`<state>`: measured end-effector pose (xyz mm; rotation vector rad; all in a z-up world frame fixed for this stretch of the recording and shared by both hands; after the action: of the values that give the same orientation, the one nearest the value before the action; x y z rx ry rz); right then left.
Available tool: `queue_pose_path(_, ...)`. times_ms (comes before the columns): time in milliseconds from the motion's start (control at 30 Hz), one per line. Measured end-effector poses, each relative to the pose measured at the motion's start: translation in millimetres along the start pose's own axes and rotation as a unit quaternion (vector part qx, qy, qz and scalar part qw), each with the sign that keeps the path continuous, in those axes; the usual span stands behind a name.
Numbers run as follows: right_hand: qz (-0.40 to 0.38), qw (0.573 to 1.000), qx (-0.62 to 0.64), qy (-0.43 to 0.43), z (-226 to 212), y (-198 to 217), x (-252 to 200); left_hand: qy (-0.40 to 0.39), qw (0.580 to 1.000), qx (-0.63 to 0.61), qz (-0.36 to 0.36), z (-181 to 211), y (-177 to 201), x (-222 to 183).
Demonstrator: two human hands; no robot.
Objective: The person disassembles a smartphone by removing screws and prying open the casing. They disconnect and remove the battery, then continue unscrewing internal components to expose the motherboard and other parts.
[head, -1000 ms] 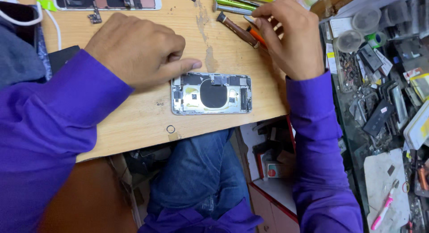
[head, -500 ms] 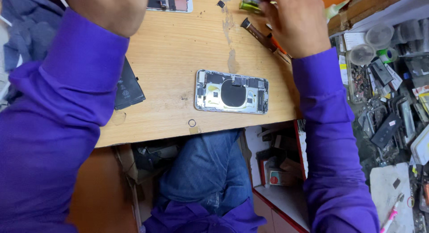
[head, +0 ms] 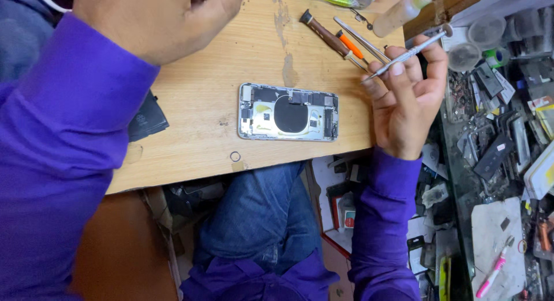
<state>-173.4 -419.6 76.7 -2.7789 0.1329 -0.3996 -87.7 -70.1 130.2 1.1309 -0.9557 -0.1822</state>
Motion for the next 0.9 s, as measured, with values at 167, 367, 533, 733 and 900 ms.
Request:
queue_pose_path(167,-0.050,0.955,-0.251,0.150,7.6,-12.6,-5.3,0.087,0.937,-0.034,-0.336,14.4,-18.1,12.1)
queue_pose_path(367,-0.127,0.928,-0.321,0.141,15.9,-29.1,-11.8,0.160,0.834,-0.053,-0.525,18.8,-20.2,17.9)
queue_pose_path(533,-0.168,0.912,-0.352,0.126,13.1,-40.2,-10.7,0.176,0.809,-0.043,-0.560,25.7,-18.0,23.9)
queue_pose_path(733,-0.179,0.912,-0.352,0.109,11.7,-46.0,-10.6,0.187,0.795,-0.018,-0.577,27.3,-17.5,25.5)
queue_pose_path(900,-0.186,0.914,-0.344,0.102,13.3,-47.0,-11.1,0.172,0.810,-0.033,-0.560,26.4,-18.1,24.7)
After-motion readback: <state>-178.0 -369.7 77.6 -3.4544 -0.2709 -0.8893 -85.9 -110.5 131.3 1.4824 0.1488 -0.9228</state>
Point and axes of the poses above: each hand's wrist, its own x-axis towards the middle knuckle, its own y-axis out of the back of the hand, z = x × y, the point moved 3 cm from there along x, towards the middle knuckle, and after that the axes turned 5 degrees about -z, right-handed, at the moved point
